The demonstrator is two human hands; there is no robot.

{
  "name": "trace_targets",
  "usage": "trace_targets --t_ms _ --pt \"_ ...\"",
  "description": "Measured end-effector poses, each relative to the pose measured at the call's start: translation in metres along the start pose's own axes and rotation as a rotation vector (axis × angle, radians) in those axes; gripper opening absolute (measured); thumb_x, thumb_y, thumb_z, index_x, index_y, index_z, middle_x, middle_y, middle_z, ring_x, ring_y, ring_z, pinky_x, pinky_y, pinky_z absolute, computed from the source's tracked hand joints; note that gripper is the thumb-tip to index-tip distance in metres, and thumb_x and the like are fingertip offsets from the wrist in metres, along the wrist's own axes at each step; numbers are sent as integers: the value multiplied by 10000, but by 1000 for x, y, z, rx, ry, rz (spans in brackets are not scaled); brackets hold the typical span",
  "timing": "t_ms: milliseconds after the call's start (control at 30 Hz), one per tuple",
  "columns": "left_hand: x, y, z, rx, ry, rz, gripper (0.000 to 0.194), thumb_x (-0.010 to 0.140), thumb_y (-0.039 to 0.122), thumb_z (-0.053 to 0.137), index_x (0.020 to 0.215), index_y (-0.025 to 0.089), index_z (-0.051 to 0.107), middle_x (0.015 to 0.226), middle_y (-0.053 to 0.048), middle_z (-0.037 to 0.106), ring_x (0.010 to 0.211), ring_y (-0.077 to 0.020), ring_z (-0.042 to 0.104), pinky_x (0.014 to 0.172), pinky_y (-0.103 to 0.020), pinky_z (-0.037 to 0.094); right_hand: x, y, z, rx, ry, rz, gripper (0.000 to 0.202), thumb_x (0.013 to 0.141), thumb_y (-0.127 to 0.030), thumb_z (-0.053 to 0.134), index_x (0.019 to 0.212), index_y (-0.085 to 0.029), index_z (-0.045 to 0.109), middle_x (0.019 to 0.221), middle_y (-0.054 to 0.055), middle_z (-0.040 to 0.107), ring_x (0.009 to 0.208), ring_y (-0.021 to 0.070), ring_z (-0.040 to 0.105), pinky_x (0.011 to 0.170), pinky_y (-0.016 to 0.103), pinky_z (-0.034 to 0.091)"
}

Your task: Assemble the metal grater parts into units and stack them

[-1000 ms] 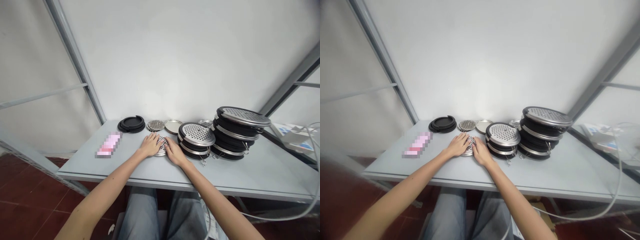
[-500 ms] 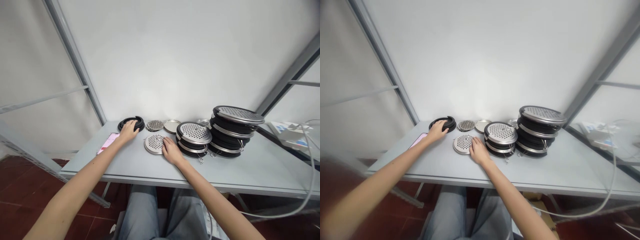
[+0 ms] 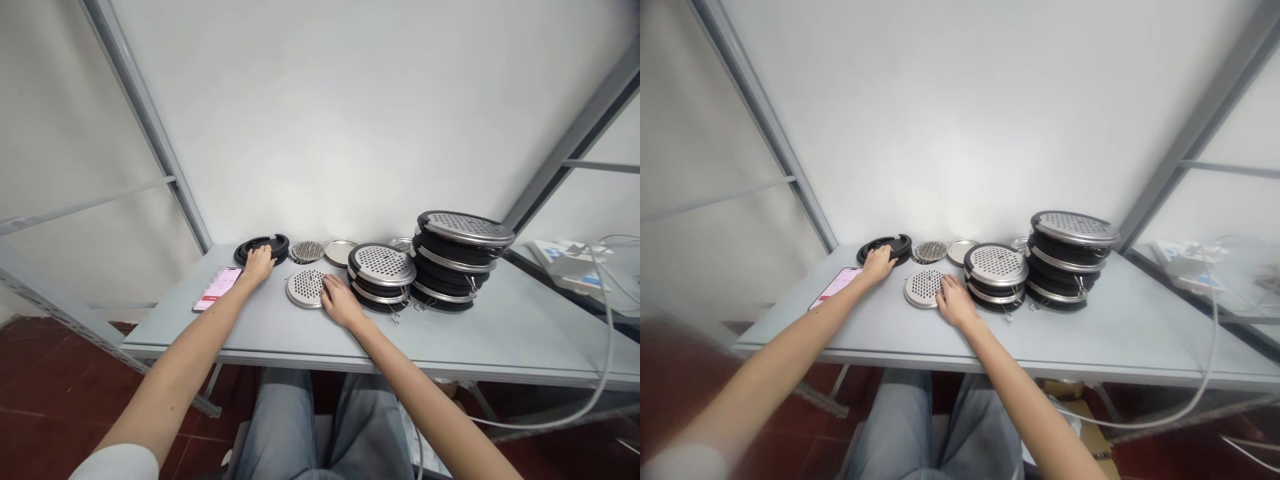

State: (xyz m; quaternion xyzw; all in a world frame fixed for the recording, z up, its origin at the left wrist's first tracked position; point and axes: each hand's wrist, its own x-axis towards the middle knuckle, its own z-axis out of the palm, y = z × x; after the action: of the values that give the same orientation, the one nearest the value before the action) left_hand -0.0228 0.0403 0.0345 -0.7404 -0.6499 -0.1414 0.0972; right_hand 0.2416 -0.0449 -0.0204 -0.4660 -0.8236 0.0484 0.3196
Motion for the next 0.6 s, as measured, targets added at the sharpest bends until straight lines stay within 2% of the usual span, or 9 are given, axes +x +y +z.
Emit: trace_targets --t_ms 133,367,500,600 --pt "2 -5 0 -101 55 39 217 933 266 516 1107 137 516 1163 -174 617 1117 -294 589 980 -419 441 0 1 0 10 0 -6 409 945 -249 383 1249 -63 583 1336 202 571 1320 283 466 1115 444 384" --pt "4 -15 0 -393 255 30 184 929 250 501 1079 145 521 1082 -155 640 1059 -285 603 950 -419 473 -1 2 -1 17 0 -3 415 944 -249 388 1251 -49 583 1330 205 574 1315 285 466 1123 430 372" --pt "-4 -7 -6 -457 329 53 187 926 264 503 1084 167 526 1101 -129 636 1091 -272 590 984 -415 464 0 4 0 24 10 -14 404 940 -255 395 1239 -67 590 1320 202 578 1302 282 476 1115 441 380" --pt "-19 5 -17 -508 345 134 213 935 275 493 1125 186 527 1154 -113 631 1132 -254 577 1012 -413 456 0 4 1 25 4 -17 401 941 -263 390 1235 -81 592 1320 195 576 1303 284 474 1116 449 380"
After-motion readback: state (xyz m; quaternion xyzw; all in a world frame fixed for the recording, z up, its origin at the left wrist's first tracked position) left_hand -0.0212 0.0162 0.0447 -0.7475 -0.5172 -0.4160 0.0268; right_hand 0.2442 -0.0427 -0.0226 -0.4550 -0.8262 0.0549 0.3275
